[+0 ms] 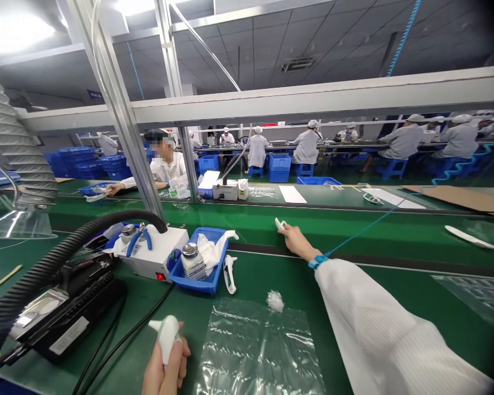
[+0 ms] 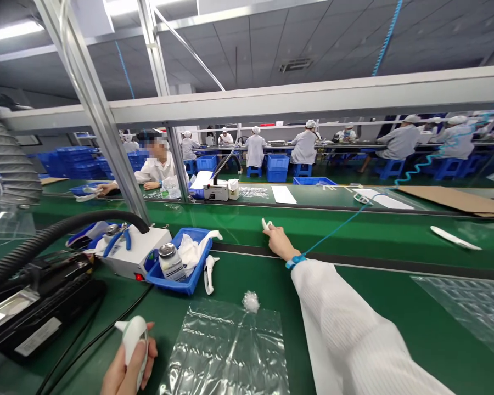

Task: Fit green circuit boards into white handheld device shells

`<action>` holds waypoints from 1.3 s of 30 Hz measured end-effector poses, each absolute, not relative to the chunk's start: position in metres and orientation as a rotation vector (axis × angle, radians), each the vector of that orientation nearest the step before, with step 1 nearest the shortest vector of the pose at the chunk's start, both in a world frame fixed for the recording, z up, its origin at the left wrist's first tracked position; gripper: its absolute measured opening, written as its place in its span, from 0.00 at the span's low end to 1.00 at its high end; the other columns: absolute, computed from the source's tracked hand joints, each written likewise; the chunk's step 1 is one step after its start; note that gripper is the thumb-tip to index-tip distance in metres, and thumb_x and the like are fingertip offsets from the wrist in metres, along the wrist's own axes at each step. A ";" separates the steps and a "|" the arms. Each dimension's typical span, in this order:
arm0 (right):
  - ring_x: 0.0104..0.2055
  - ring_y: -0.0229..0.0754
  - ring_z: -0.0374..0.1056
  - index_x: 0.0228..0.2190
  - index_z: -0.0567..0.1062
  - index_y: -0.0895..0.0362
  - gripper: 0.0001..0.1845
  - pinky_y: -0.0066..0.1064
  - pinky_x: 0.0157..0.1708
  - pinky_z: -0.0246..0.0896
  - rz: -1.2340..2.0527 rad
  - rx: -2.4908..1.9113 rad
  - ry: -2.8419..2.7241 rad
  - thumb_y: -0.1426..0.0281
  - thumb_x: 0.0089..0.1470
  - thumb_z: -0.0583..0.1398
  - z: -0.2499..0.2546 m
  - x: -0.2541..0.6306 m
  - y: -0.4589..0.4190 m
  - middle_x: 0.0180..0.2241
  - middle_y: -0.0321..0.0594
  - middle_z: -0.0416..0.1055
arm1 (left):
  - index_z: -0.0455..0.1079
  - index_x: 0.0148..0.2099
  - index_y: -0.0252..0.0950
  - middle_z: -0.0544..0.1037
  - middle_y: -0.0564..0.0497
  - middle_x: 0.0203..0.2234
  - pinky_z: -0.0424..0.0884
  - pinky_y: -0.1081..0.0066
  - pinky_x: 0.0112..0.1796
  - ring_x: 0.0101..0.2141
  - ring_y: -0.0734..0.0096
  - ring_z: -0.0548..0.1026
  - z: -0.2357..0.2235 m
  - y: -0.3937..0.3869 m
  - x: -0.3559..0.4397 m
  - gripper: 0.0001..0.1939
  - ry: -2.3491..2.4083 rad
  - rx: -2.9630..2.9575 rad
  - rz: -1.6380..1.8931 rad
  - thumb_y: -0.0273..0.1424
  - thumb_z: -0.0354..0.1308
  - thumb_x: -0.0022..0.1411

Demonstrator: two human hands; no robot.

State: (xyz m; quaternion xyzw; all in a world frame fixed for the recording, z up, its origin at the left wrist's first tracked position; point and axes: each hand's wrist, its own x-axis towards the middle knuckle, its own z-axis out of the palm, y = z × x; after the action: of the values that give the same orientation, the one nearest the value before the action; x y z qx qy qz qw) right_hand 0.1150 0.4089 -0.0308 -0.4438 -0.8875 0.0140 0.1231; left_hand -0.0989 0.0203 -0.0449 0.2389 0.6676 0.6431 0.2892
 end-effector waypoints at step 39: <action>0.32 0.40 0.65 0.26 0.71 0.58 0.03 0.31 0.34 0.59 0.807 -1.334 -2.139 0.77 0.49 0.57 -0.054 0.265 0.183 0.30 0.39 0.70 | 0.66 0.42 0.38 0.72 0.54 0.25 0.66 0.71 0.22 0.22 0.72 0.66 -0.050 0.016 -0.104 0.28 1.916 0.872 1.723 0.56 0.59 0.50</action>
State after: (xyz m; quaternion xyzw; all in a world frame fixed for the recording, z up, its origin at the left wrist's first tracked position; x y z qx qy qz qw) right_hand 0.2646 0.1830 -0.0538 -0.4886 -0.7835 0.2956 0.2448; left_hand -0.1040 0.0164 -0.0495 0.3134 0.6889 0.6193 0.2091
